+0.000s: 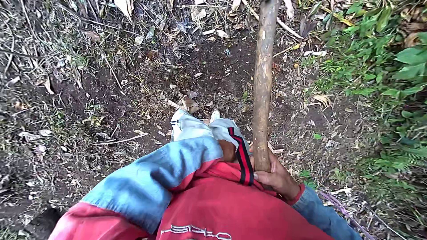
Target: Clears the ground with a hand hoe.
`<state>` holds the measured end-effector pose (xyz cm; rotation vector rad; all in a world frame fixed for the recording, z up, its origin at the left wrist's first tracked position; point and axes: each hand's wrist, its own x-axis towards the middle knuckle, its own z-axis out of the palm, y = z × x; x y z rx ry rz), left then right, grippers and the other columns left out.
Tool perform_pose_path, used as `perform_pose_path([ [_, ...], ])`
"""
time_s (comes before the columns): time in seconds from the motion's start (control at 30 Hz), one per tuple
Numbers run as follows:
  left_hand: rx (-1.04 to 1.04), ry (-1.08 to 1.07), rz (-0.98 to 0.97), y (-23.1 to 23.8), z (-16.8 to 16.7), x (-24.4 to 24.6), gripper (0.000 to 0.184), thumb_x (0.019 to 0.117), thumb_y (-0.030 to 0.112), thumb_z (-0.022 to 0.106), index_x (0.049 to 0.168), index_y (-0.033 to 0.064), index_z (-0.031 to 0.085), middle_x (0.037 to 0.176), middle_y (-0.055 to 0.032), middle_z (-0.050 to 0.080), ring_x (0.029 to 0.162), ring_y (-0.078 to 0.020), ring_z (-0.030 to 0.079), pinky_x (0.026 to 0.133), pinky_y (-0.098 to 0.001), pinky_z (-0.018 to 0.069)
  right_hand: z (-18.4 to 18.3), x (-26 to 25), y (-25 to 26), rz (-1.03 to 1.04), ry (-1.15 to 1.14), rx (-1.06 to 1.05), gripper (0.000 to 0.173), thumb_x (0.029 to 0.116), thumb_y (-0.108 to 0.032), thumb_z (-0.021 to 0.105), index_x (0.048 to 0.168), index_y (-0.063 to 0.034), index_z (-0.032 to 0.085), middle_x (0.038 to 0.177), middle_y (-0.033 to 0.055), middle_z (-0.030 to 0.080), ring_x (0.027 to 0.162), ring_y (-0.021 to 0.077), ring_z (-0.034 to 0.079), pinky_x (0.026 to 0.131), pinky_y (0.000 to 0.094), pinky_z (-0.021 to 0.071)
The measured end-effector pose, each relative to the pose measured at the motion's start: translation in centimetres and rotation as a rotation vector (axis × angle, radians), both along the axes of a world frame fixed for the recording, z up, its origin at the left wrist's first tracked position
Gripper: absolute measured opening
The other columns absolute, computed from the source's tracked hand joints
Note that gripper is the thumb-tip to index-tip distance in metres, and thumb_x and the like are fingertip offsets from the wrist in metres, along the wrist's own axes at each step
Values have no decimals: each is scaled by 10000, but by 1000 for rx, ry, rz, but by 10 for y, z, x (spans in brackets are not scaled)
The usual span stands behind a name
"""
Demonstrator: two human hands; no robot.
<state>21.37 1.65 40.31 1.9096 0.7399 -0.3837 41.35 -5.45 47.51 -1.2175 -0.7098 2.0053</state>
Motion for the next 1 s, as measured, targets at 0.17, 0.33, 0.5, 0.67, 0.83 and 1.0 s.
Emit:
perform_pose_path([
  [0.17, -558, -100, -173, 50, 46, -8, 369, 1105, 208, 388, 1016, -42, 644, 919, -221, 660, 905, -362, 648, 808, -571, 486, 4, 0, -7, -44, 19, 4, 659, 818, -102, 751, 1375, -94, 399, 897, -24, 714, 776, 79, 698, 722, 270, 598],
  [0.33, -499, -202, -50, 37, -5, -8, 286, 1023, 220, 581, 978, -48, 670, 970, -214, 651, 964, -351, 635, 864, -563, 490, -5, -4, -9, -39, -3, 33, 679, 825, -127, 759, 1389, -63, 385, 872, -28, 694, 752, 81, 682, 705, 266, 591],
  [0.5, -489, -62, -136, 32, -4, -15, 411, 1093, 325, 463, 1199, -35, 631, 1144, -280, 676, 1129, -445, 646, 965, -659, 458, -6, -8, -12, -27, 14, -1, 693, 820, -148, 749, 1392, -62, 367, 868, -39, 681, 744, 63, 669, 683, 241, 574],
  [0.67, -561, 93, -220, 37, -5, -38, 652, 1084, 548, 370, 1011, -15, 690, 935, -229, 688, 941, -391, 670, 830, -633, 481, -10, -9, -17, -26, 48, 14, 667, 833, -130, 741, 1381, -58, 368, 840, -28, 678, 781, 95, 687, 774, 291, 590],
  [0.83, -470, -131, -128, 20, -34, -38, 501, 1030, 389, 533, 809, -35, 682, 864, -206, 686, 877, -365, 672, 777, -613, 491, -14, -12, -20, -22, 42, 19, 665, 819, -129, 742, 1374, -70, 380, 842, -33, 672, 774, 90, 679, 759, 276, 585],
  [1.0, -506, -391, -49, 7, -37, -6, 284, 967, 129, 633, 1099, -121, 653, 1016, -297, 695, 992, -430, 683, 892, -626, 496, -8, -13, -19, -16, -50, -17, 690, 797, -141, 755, 1383, -74, 398, 885, -68, 669, 759, 39, 669, 710, 230, 588],
])
